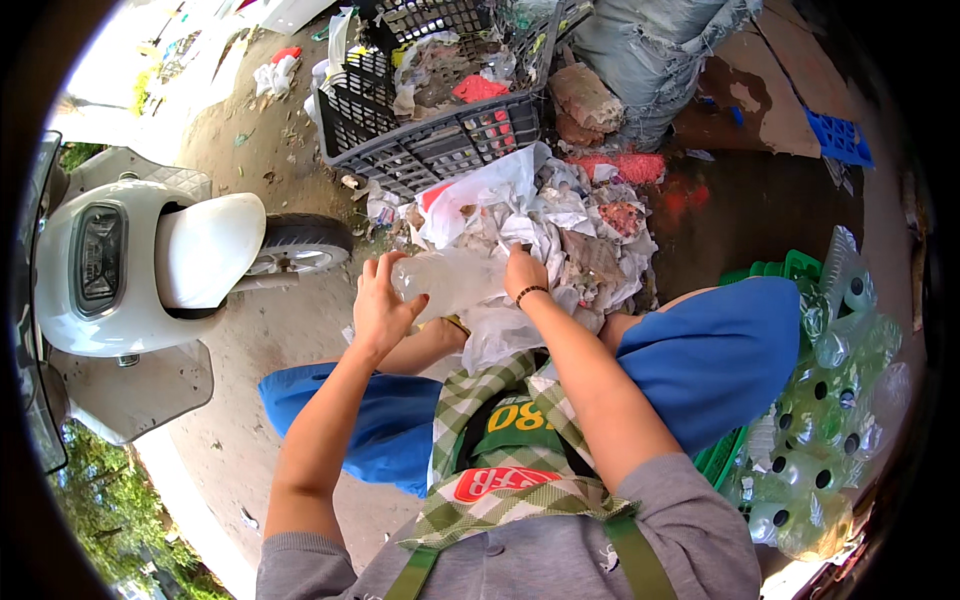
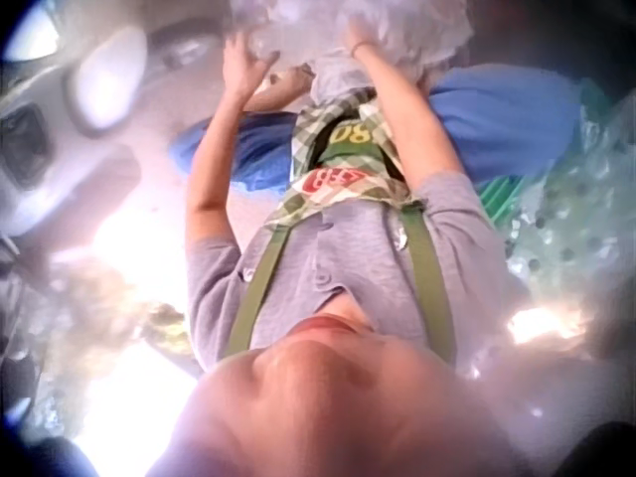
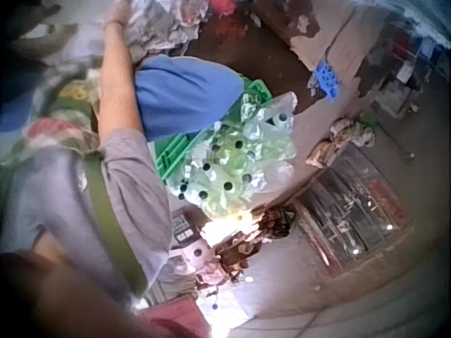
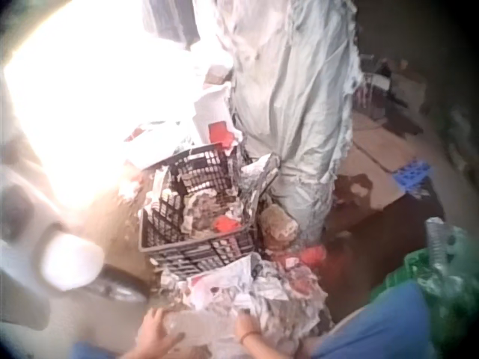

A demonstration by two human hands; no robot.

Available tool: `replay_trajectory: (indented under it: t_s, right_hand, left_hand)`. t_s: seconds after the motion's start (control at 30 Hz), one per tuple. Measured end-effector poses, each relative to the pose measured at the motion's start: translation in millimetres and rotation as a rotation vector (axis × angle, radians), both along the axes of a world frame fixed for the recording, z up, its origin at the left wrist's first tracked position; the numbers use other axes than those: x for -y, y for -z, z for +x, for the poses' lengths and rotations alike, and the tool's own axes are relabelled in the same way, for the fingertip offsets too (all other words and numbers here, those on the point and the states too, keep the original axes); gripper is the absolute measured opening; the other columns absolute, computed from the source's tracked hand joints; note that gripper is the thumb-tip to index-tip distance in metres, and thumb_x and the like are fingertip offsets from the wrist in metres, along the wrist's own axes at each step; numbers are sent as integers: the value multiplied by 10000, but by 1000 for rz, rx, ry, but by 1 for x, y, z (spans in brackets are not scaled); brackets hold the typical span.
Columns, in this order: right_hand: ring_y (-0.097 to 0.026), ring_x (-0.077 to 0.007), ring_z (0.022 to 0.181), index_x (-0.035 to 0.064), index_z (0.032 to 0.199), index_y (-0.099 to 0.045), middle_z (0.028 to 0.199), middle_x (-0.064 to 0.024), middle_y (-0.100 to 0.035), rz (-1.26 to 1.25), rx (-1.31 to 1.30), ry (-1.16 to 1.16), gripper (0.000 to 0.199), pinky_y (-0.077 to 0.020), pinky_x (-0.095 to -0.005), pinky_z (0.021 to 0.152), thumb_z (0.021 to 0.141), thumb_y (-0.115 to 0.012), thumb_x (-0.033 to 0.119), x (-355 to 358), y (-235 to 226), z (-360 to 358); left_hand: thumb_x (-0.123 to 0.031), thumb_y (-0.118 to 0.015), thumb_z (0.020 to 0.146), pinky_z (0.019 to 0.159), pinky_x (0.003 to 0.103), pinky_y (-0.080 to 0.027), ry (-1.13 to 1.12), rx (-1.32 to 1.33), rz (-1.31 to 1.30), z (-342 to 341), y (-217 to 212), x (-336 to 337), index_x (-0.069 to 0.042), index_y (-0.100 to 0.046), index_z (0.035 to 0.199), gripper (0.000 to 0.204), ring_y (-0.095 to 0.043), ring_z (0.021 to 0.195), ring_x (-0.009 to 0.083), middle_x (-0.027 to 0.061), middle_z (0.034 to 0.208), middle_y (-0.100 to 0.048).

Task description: The person sits on the ground and uses a knife to cut the tops off plastic bottles retrieved from a crate. They remove the caps and cut the bottles into sections, placing the cut pieces into a green basket.

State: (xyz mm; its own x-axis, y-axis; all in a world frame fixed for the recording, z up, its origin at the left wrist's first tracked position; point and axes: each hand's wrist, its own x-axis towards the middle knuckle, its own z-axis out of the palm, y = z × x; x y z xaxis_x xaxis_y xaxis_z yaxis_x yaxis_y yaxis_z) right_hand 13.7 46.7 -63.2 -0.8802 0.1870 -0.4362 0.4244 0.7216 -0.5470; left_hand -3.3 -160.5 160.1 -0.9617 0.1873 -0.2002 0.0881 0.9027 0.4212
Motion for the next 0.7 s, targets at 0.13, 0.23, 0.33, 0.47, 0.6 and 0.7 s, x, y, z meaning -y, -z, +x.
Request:
replay_trajectory:
  t_s: [0.13,0.23,0.33,0.47,0.6,0.7]
  right_hand:
    - [-706,-413,940,-50,1164,-523,974,-263,-713,-23,-22,74,333,-569,-491,808,855,-606,39,-7,-3,-4]
    - [-713,-393,967,-44,1172,-538,1022,-258,-717,-46,33,161,329,-580,-465,819,869,-622,53,-27,-5,-2]
    - [-714,-386,977,-40,1181,-549,1034,-242,-722,-27,48,251,313,-582,-475,818,887,-602,54,-45,-9,-1]
    - [-718,-357,1002,-36,1147,-607,1059,-220,-727,102,-19,137,267,-583,-438,817,911,-576,84,-54,-31,-18]
    - [-737,-306,922,8,998,-742,1025,-166,-749,132,108,-251,209,-584,-442,744,862,-624,115,-77,-100,-60]
    - [-655,-207,584,-47,910,-727,805,-136,-712,-4,257,-485,380,-561,-375,571,756,-826,286,-98,-182,-102]
  left_hand:
    - [-83,-833,715,1068,378,-410,64,20,174,1,-80,-6,-86,-540,1303,657,-513,1246,293,127,1261,-526]
    - [-81,-807,738,1045,374,-430,50,42,285,0,-144,6,-67,-531,1318,642,-526,1212,258,104,1274,-532]
    - [-50,-785,725,1027,334,-433,-97,97,356,1,-210,12,-57,-533,1336,661,-497,1204,204,81,1289,-532]
    - [-137,-817,703,1014,335,-430,-59,-85,293,7,-257,19,-54,-541,1344,703,-529,1180,221,99,1261,-571]
    - [-166,-791,703,1022,337,-424,39,-160,198,-8,-268,35,-53,-561,1329,677,-519,1203,232,106,1254,-576]
    - [-124,-781,711,994,327,-451,62,-152,129,-18,-274,44,-43,-572,1306,636,-511,1214,227,116,1253,-575]
